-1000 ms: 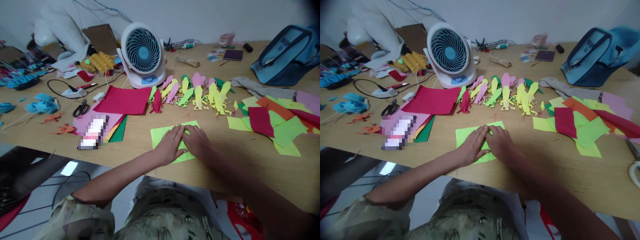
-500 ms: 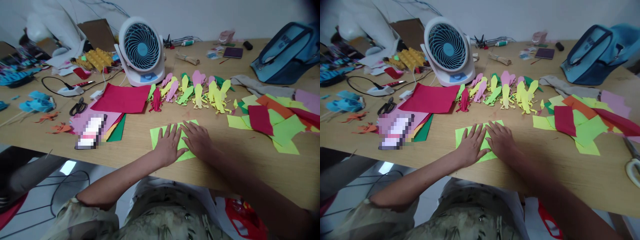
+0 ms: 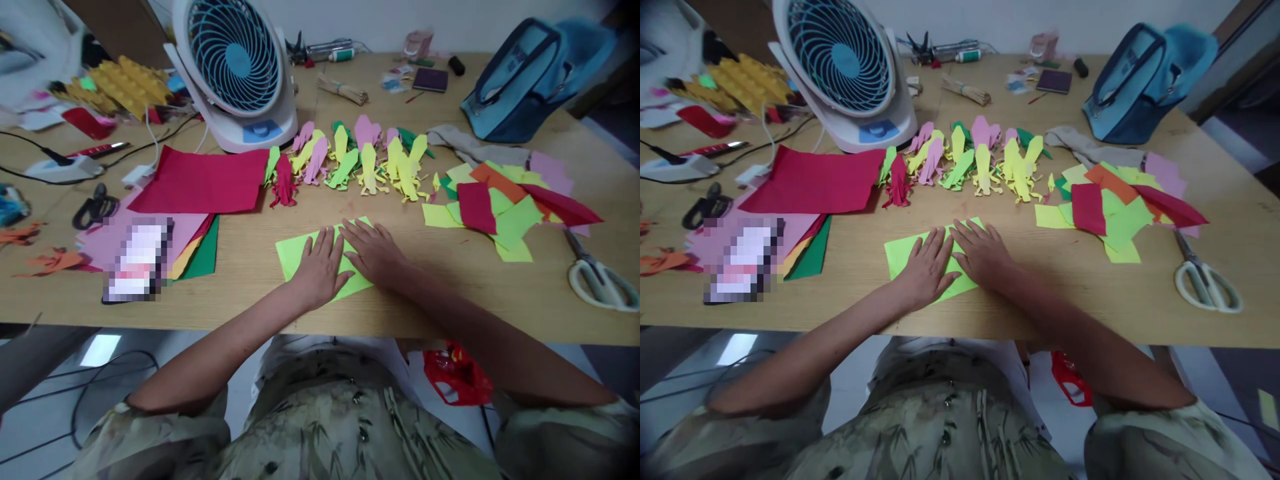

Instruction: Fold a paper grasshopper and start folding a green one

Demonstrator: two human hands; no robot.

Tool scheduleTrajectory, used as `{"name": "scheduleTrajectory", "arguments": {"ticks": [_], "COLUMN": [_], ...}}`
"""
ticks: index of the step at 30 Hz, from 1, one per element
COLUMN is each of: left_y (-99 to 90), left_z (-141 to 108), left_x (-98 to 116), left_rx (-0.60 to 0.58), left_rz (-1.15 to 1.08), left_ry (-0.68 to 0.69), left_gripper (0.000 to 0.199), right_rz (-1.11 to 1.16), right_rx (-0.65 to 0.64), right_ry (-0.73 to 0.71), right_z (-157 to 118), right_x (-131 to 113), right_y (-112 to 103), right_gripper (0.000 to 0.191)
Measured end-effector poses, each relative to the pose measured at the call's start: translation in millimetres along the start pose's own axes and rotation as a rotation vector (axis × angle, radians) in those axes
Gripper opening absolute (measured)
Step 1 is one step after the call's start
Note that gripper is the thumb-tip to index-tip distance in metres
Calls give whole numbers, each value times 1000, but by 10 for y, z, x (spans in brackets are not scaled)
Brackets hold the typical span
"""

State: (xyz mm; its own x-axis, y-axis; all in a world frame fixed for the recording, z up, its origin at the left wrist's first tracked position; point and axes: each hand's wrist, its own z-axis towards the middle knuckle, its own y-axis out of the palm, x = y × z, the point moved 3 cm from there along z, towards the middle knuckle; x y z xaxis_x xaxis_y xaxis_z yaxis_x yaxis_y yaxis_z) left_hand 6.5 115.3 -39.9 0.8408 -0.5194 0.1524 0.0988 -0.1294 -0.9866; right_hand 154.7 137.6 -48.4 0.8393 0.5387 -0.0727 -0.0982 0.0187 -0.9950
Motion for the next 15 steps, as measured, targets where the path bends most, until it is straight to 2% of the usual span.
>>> {"name": "scheduleTrajectory", "arguments": {"ticks": [3, 5, 8, 10, 13, 15], "left_y": [29, 29, 13, 6, 15, 31], "left_z": [-31, -38, -36, -36, -41, -49], "left_x": [6, 11, 15, 15, 9, 6], "left_rx": [-2, -12, -24, -27, -26, -24], "left_rz": [30, 42, 52, 62, 72, 75], "left_ry": [37, 43, 32, 27, 34, 49], "left_gripper": [69, 68, 70, 70, 70, 71], "right_rz": [-29, -53, -68, -10, 183, 321], "right_rx": [-47, -69, 25, 144, 207, 158], "right_ry": [32, 129, 307, 346, 140, 36], "right_z": [-103, -203, -295, -256, -72, 35], "right_x": [243, 460, 615, 471, -55, -364], "right_y": [-30, -91, -247, -323, -274, -164], "right_gripper": [57, 59, 62, 64, 67, 65]}}
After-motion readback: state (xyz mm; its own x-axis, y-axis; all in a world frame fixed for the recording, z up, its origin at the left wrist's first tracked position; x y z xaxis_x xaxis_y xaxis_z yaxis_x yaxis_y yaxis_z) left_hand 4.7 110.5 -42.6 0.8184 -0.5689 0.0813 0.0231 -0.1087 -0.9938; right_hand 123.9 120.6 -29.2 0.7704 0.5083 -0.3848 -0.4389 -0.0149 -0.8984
